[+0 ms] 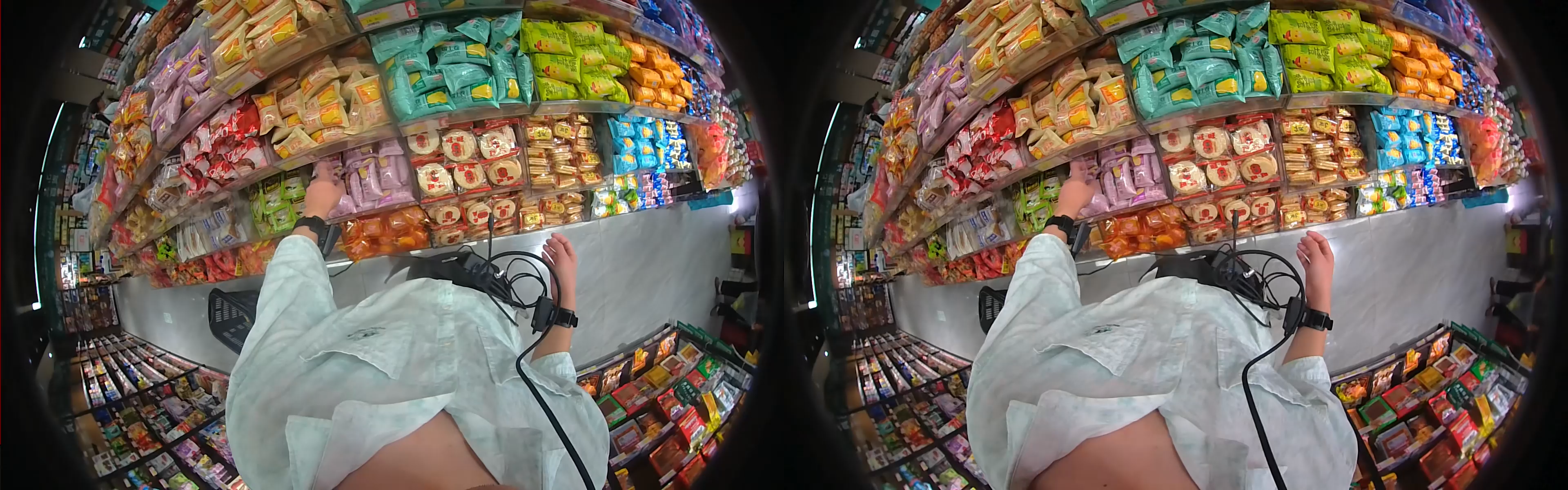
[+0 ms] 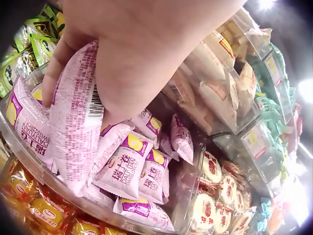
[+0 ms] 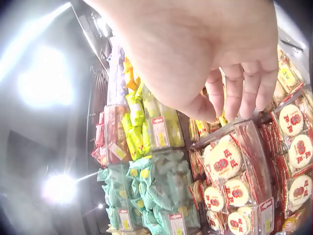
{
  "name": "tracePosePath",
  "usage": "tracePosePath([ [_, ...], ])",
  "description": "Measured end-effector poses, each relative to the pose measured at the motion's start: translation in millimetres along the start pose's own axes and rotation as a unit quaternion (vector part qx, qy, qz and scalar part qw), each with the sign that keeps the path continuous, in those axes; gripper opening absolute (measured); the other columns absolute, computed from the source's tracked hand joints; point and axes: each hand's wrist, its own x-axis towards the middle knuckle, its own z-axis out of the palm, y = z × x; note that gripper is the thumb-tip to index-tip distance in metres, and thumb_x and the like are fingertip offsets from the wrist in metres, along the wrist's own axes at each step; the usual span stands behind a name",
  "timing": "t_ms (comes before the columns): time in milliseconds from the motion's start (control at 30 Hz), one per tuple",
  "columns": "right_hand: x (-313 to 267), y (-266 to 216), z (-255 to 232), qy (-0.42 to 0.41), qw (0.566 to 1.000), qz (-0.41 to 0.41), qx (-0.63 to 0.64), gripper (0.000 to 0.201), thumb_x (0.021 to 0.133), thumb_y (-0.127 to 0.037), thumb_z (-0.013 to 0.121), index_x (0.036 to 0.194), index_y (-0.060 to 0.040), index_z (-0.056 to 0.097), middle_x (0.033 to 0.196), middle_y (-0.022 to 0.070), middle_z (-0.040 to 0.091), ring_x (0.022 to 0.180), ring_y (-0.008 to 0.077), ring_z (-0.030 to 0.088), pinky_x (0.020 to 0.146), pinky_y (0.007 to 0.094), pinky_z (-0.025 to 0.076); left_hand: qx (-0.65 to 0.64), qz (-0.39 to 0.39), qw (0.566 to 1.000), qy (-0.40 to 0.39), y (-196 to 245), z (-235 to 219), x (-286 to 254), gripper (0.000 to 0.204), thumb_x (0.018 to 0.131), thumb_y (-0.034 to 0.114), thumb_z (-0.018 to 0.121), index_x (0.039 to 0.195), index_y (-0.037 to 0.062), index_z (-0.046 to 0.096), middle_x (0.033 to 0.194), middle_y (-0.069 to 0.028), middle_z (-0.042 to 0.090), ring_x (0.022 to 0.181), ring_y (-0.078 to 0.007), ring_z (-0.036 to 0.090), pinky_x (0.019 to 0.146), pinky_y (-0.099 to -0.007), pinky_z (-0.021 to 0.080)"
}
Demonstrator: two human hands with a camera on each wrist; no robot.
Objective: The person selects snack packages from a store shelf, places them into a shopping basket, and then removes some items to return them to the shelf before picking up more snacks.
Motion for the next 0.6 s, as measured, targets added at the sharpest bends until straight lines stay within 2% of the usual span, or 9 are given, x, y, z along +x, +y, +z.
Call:
tracePosePath([
  [100,5,12,-14,0.024,0.999,0.004,0.032,0.024,0.097,-0.018,0.065,0.119,-0.0091,0.061,0.107,0.0016,0.064,0.098,0.0138,0.061,0.091,0.0312,0.05,-0.093,-0.042,0.995,0.018,-5,-4,-3,0.041,0.092,0.027,0.064,0.121,0.0083,0.042,0.105,-0.0288,0.069,0.099,-0.0473,0.066,0.084,-0.0536,0.051],
  [200,6,13,-9,0.035,0.998,0.013,0.044,0.024,0.097,-0.018,0.065,0.118,-0.0086,0.061,0.108,0.0025,0.064,0.098,0.0144,0.061,0.09,0.0309,0.05,-0.167,-0.036,0.984,0.049,-29,-1,-2,0.032,0.094,0.023,0.063,0.114,0.0077,0.042,0.095,-0.0251,0.068,0.092,-0.0464,0.067,0.08,-0.0503,0.05],
  [300,7,10,9,0.028,0.999,0.005,0.046,0.023,0.097,-0.017,0.065,0.118,-0.0088,0.061,0.107,0.0028,0.064,0.097,0.0149,0.061,0.088,0.0301,0.05,-0.209,-0.007,0.976,0.052,-50,2,6,0.032,0.094,0.022,0.064,0.113,0.0065,0.043,0.087,-0.0198,0.064,0.085,-0.0398,0.066,0.078,-0.0464,0.051],
  [400,9,11,24,0.005,0.998,-0.013,0.062,0.022,0.097,-0.016,0.065,0.117,-0.0093,0.061,0.106,0.0028,0.064,0.096,0.0149,0.061,0.086,0.0297,0.051,-0.287,-0.023,0.957,0.04,-84,22,28,0.029,0.095,0.021,0.062,0.114,0.0086,0.044,0.094,-0.0142,0.061,0.087,-0.0312,0.064,0.076,-0.0437,0.051],
  [433,7,9,33,-0.001,0.998,-0.015,0.065,0.021,0.096,-0.015,0.065,0.116,-0.0094,0.061,0.106,0.0027,0.064,0.095,0.0148,0.061,0.085,0.0297,0.051,-0.392,-0.073,0.917,0.024,-87,24,32,0.027,0.095,0.02,0.061,0.114,0.0095,0.044,0.097,-0.0131,0.061,0.089,-0.0292,0.064,0.076,-0.0421,0.051],
  [500,5,11,43,-0.013,0.998,-0.017,0.065,0.021,0.096,-0.015,0.065,0.116,-0.0096,0.061,0.104,0.0025,0.065,0.094,0.0146,0.062,0.084,0.0295,0.052,-0.579,-0.174,0.796,-0.013,-94,24,27,0.025,0.096,0.02,0.059,0.115,0.0112,0.045,0.105,-0.0108,0.06,0.093,-0.0252,0.062,0.077,-0.039,0.051],
  [533,5,16,48,-0.02,0.998,-0.016,0.062,0.021,0.096,-0.014,0.066,0.116,-0.0097,0.061,0.104,0.0024,0.065,0.094,0.0144,0.062,0.084,0.0293,0.052,-0.644,-0.177,0.743,-0.044,-86,11,13,0.035,0.096,0.022,0.066,0.122,0.0111,0.045,0.111,-0.0036,0.053,0.099,-0.0207,0.059,0.082,-0.0424,0.055],
  [567,4,20,53,-0.026,0.998,-0.015,0.06,0.02,0.096,-0.014,0.066,0.116,-0.0098,0.061,0.103,0.0023,0.065,0.093,0.0142,0.062,0.083,0.0292,0.052,-0.651,-0.196,0.732,-0.051,-78,0,11,0.037,0.096,0.022,0.065,0.124,0.0114,0.045,0.113,-0.0047,0.054,0.1,-0.0214,0.059,0.083,-0.0429,0.055],
  [600,-6,17,69,0.007,0.999,-0.004,0.039,0.021,0.096,-0.013,0.066,0.116,-0.0103,0.061,0.103,0.002,0.065,0.093,0.0136,0.062,0.082,0.0283,0.052,-0.657,-0.216,0.72,-0.058,-73,-9,10,0.038,0.096,0.022,0.065,0.126,0.0117,0.044,0.115,-0.0057,0.055,0.102,-0.0221,0.059,0.084,-0.0434,0.055],
])
